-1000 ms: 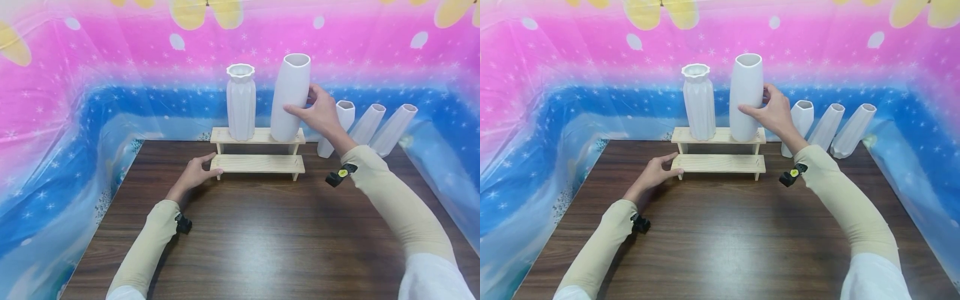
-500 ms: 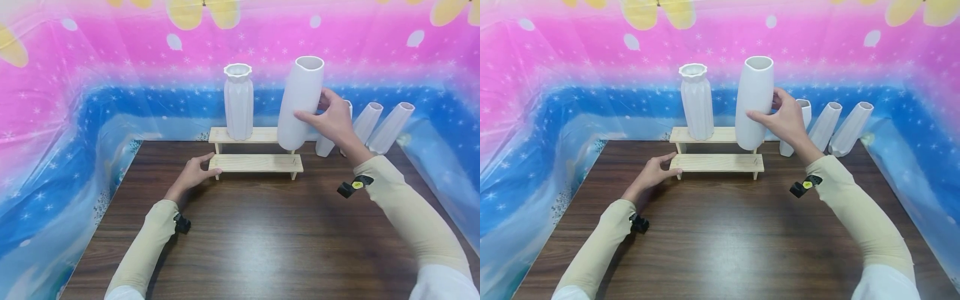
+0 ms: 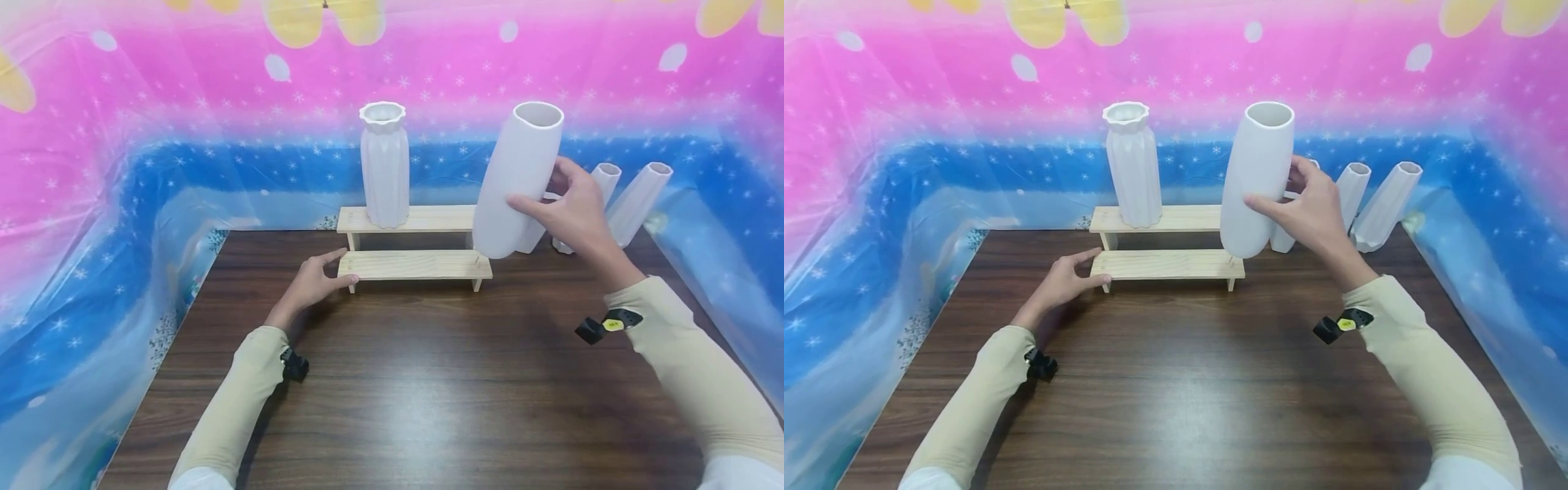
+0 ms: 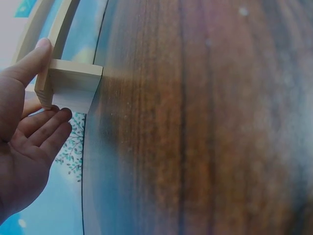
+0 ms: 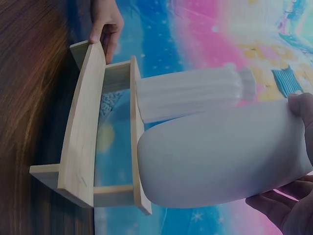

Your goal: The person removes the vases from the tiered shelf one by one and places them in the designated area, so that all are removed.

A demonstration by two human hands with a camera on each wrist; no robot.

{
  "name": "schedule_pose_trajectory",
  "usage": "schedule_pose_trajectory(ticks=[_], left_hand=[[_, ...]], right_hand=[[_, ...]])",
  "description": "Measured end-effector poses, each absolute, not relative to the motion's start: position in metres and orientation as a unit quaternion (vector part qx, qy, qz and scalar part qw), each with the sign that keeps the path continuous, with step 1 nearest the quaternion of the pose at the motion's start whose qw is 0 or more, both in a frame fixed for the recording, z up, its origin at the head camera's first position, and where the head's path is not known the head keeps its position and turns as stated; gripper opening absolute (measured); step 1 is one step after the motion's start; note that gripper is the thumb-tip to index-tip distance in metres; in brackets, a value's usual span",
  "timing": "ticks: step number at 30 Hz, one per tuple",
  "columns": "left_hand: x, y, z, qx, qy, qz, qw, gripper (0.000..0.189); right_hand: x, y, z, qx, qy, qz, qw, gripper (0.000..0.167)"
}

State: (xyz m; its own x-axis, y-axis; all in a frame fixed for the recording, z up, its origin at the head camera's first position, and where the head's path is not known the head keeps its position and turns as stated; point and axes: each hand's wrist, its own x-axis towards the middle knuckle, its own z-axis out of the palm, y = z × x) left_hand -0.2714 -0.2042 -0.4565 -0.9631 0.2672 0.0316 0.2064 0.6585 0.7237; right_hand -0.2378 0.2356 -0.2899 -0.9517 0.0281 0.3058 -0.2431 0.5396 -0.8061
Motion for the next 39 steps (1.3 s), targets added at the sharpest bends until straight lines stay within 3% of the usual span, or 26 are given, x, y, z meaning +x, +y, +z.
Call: schedule_pose_trajectory(ticks=[10,39], left_hand=[[-0.271,-0.205,-0.457,0.131,0.906,0.400,0.038,0.082],[-0.272,-0.205,-0.458,0.144,0.907,0.395,0.030,0.081]], right_hand=[[-0.226,0.262,-0.300,0.051,-0.871,0.460,0.165,0.074],[-0.214,0.344,-0.350,-0.023,-0.867,0.459,0.195,0.073]])
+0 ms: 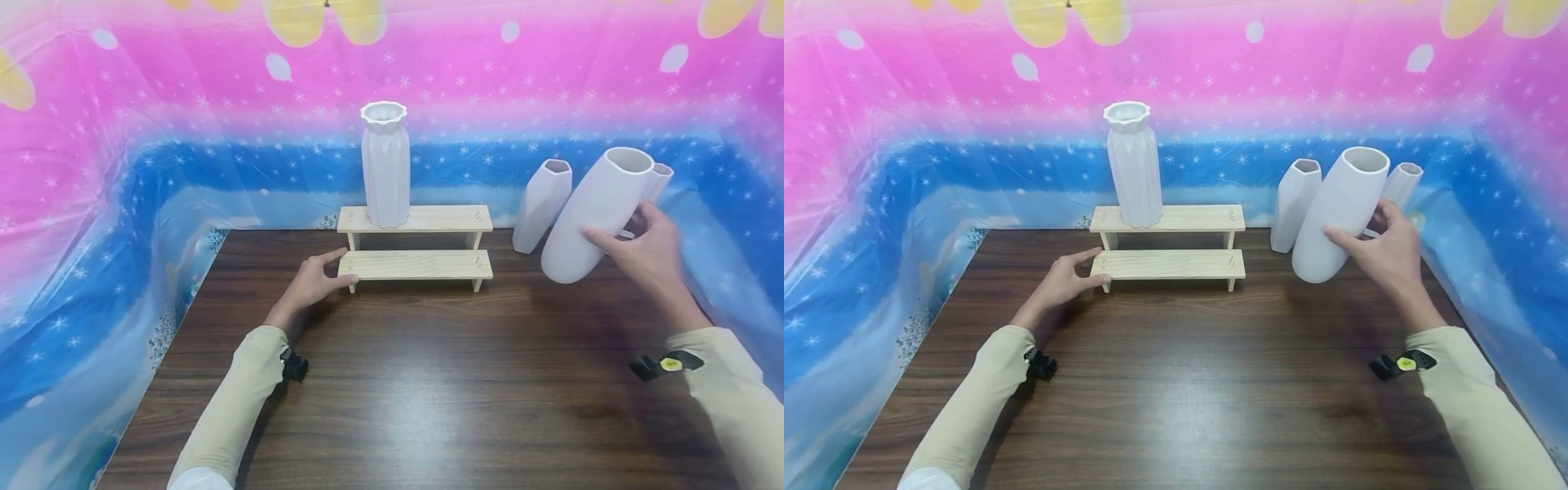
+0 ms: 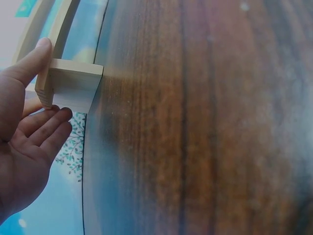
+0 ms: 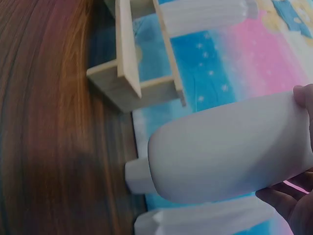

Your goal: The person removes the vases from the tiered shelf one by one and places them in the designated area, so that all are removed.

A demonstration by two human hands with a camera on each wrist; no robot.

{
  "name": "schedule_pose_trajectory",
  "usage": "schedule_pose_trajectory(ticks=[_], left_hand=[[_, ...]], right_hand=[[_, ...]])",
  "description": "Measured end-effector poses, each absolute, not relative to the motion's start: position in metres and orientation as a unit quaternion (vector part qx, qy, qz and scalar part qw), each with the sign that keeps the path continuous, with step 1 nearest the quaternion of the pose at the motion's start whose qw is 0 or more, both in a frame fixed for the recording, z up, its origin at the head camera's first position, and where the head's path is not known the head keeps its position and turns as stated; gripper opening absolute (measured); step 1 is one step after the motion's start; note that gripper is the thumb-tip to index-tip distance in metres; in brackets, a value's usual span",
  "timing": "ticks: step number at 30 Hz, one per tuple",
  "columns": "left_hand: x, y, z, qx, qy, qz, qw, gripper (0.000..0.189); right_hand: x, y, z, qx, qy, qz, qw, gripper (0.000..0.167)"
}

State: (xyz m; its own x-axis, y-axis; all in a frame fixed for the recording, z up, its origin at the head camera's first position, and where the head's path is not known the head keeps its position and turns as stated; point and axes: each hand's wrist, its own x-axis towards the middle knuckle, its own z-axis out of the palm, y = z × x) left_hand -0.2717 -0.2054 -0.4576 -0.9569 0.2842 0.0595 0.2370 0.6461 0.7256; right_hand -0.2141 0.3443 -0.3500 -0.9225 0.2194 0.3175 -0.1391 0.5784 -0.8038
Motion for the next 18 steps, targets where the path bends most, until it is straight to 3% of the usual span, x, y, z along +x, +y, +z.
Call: schedule_pose_trajectory(ticks=[9,18], left_hand=[[-0.271,-0.205,-0.456,0.143,0.906,0.397,0.033,0.082],[-0.271,-0.204,-0.455,0.141,0.907,0.396,0.039,0.083]], right_hand=[[-0.213,0.371,-0.364,-0.084,-0.867,0.442,0.212,0.075],[-0.216,0.390,-0.377,-0.162,-0.855,0.453,0.196,0.080]])
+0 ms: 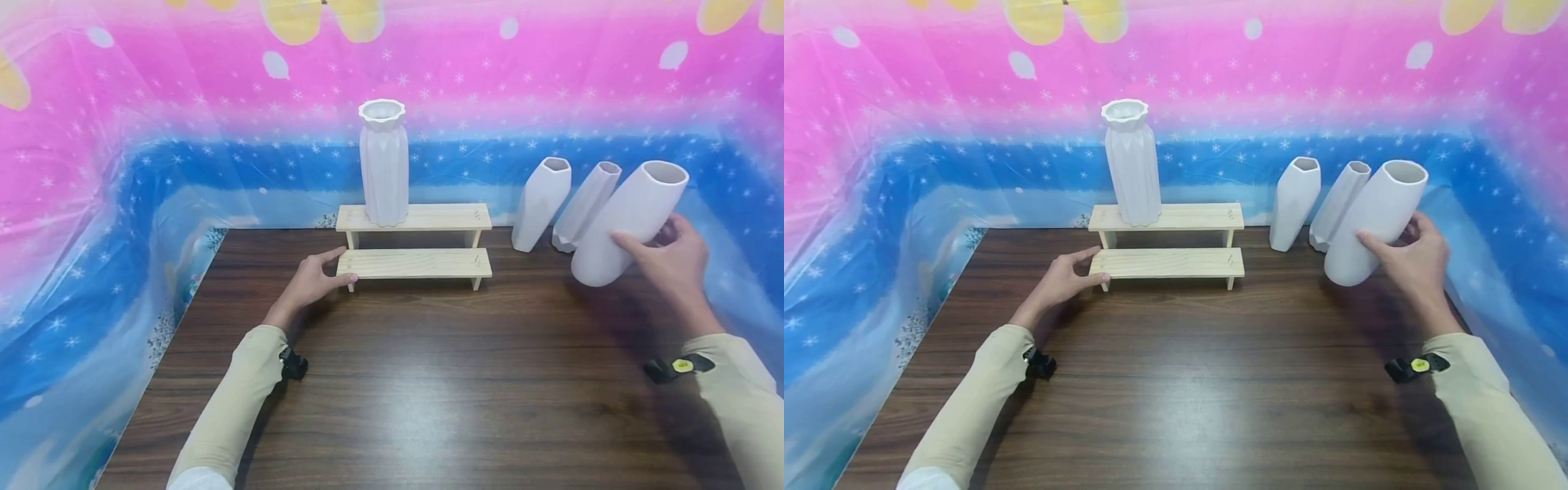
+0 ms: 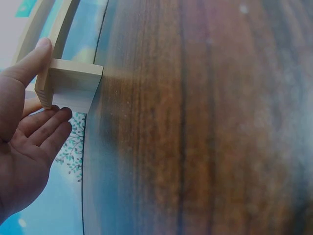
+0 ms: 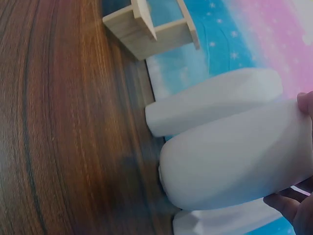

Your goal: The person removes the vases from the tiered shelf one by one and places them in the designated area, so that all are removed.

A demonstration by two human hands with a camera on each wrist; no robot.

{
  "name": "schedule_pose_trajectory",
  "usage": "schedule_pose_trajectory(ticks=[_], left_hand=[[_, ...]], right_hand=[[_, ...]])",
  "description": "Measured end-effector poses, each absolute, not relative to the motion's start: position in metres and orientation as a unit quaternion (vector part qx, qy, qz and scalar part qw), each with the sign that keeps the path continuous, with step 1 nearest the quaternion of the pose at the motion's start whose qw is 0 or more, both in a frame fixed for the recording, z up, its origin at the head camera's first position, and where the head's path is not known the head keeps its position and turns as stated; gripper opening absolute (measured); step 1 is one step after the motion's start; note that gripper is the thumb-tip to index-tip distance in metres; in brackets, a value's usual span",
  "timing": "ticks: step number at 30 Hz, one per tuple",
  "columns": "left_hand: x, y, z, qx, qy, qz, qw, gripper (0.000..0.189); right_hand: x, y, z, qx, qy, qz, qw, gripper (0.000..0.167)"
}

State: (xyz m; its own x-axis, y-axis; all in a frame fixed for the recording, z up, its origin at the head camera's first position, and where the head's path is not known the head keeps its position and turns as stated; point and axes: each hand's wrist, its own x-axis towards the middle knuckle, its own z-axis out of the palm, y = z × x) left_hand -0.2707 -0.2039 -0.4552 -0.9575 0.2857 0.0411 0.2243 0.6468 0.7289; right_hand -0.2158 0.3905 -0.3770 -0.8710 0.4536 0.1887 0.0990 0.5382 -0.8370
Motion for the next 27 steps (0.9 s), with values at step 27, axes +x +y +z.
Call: schedule_pose_trajectory(ticks=[27], left_hand=[[-0.274,-0.205,-0.459,0.141,0.908,0.392,0.034,0.082]], right_hand=[[-0.219,0.415,-0.403,-0.239,-0.831,0.460,0.204,0.084]])
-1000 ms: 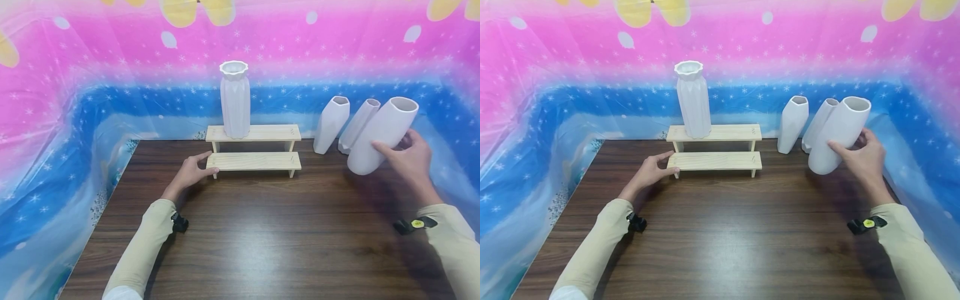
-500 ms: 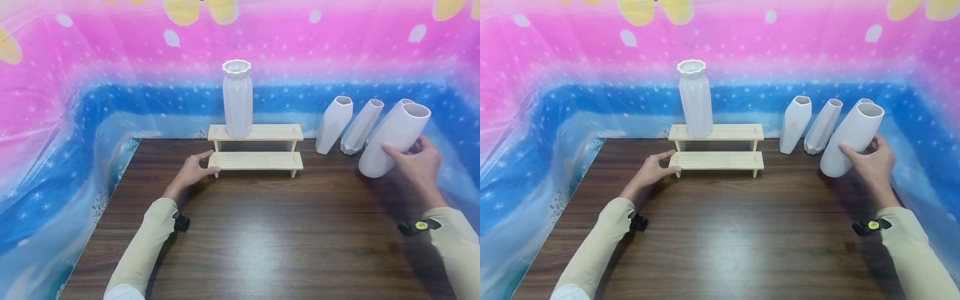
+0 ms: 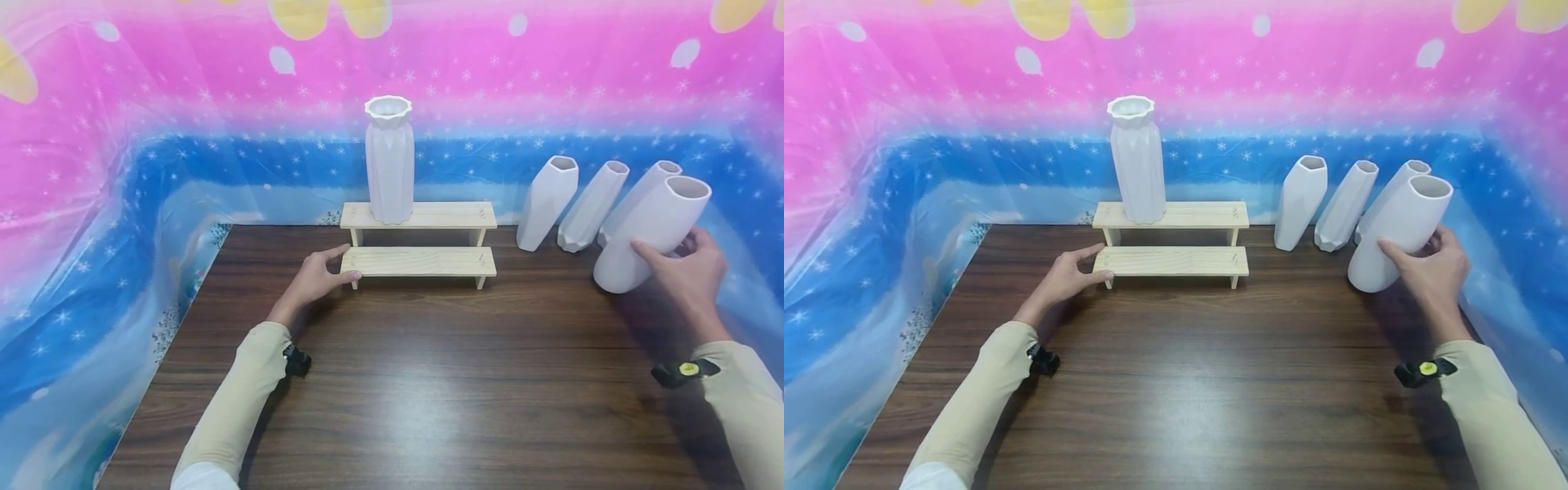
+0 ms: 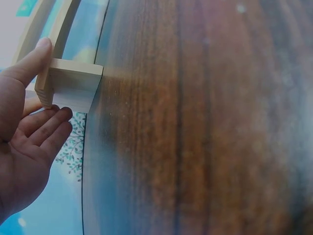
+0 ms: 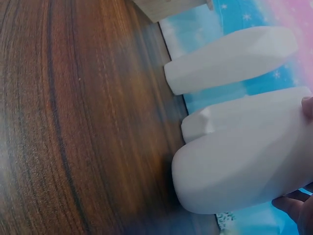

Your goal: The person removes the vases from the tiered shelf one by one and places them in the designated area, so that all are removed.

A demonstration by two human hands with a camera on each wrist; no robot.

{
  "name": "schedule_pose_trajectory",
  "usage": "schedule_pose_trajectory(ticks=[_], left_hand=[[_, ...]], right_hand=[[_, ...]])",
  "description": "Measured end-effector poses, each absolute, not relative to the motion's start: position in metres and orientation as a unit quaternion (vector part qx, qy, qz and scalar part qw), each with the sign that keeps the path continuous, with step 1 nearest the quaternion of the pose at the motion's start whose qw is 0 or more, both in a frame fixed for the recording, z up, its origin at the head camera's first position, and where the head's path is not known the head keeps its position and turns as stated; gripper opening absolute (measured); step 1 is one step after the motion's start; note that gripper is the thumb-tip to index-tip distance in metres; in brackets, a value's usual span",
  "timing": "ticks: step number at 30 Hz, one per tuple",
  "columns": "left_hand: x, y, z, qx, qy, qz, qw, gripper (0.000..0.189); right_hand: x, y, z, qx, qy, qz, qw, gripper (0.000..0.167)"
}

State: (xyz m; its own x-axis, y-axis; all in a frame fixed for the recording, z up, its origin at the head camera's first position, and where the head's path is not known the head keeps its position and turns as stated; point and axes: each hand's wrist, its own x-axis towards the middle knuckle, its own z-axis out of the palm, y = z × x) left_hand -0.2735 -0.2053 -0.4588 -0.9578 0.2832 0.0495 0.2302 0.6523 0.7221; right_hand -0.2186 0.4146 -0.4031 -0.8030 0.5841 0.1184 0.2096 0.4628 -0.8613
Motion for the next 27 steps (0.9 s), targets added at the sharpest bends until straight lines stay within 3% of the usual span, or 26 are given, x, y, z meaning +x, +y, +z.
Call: schedule_pose_trajectory(ticks=[27], left_hand=[[-0.2750,-0.2061,-0.4602,0.140,0.911,0.388,0.026,0.081]], right_hand=[[-0.2175,0.4221,-0.4136,-0.233,-0.830,0.470,0.191,0.087]])
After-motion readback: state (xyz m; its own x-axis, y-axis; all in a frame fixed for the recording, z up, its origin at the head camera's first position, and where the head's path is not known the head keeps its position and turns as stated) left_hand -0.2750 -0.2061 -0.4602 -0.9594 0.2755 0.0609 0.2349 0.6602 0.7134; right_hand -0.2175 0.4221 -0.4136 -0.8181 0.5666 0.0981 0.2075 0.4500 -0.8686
